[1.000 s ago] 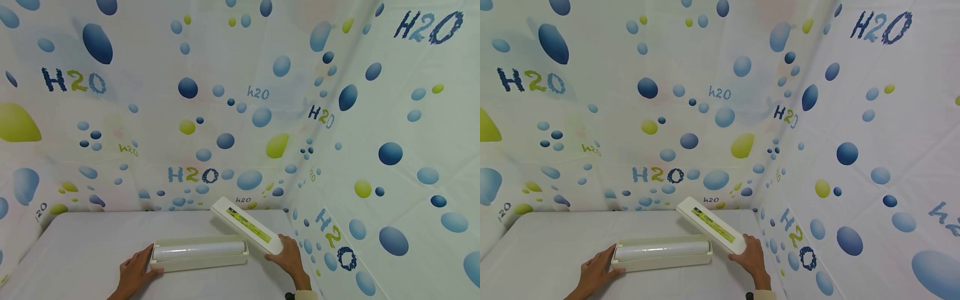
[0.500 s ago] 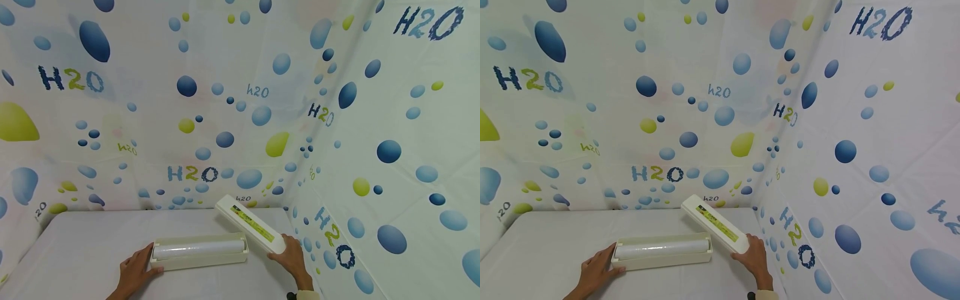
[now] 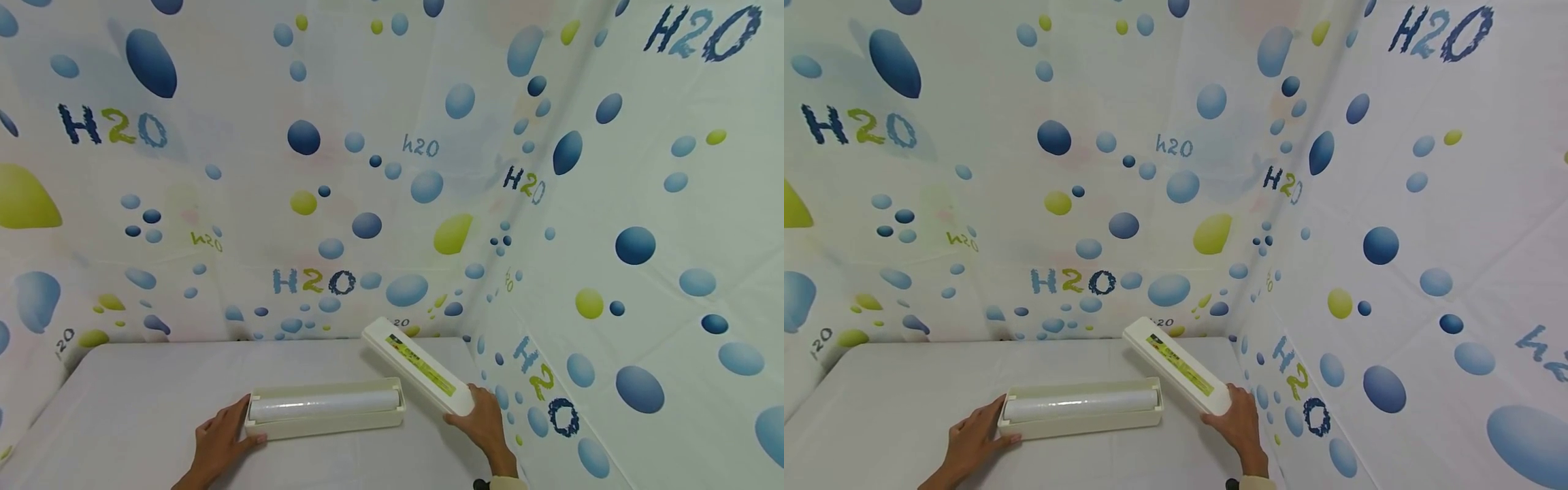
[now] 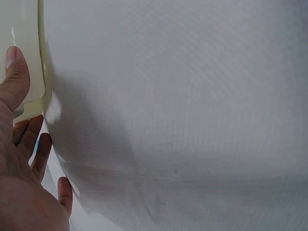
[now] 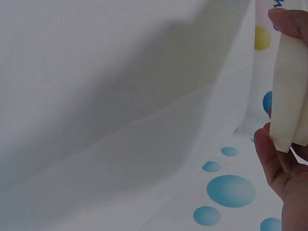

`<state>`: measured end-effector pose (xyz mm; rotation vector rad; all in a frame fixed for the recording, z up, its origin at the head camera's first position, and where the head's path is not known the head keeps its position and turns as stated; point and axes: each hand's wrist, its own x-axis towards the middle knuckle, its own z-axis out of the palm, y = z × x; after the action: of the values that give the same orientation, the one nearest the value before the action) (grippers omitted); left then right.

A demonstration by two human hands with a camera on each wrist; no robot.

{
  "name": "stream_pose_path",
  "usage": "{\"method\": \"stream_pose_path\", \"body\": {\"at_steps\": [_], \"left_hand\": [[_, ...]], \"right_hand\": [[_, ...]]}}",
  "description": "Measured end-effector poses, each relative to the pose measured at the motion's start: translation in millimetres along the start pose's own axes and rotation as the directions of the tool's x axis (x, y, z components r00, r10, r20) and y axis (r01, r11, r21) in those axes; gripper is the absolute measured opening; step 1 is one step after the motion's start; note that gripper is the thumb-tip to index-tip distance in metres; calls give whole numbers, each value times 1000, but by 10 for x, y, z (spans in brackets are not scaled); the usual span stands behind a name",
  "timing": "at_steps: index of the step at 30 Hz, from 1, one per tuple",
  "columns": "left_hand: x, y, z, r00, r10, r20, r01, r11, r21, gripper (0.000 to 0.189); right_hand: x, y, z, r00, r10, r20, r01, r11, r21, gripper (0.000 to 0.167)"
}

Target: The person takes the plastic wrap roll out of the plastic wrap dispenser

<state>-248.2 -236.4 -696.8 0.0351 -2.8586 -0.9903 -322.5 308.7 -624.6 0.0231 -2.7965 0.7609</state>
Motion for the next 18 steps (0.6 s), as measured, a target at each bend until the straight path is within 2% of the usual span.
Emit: {"method": "stream_pose_path", "body": {"at_steps": [6,18], "left_hand": [[-21,-15,27,997,43,-70,-43,999,1,98],[-7,-12,13,999,28,-35,-28,1000,3,100]], "right_hand": [[-29,20,-4,1000,19,-10,-19,1000,-2,79],[-103,100,-42,999,17,-27,-16,1000,10,79]]}}
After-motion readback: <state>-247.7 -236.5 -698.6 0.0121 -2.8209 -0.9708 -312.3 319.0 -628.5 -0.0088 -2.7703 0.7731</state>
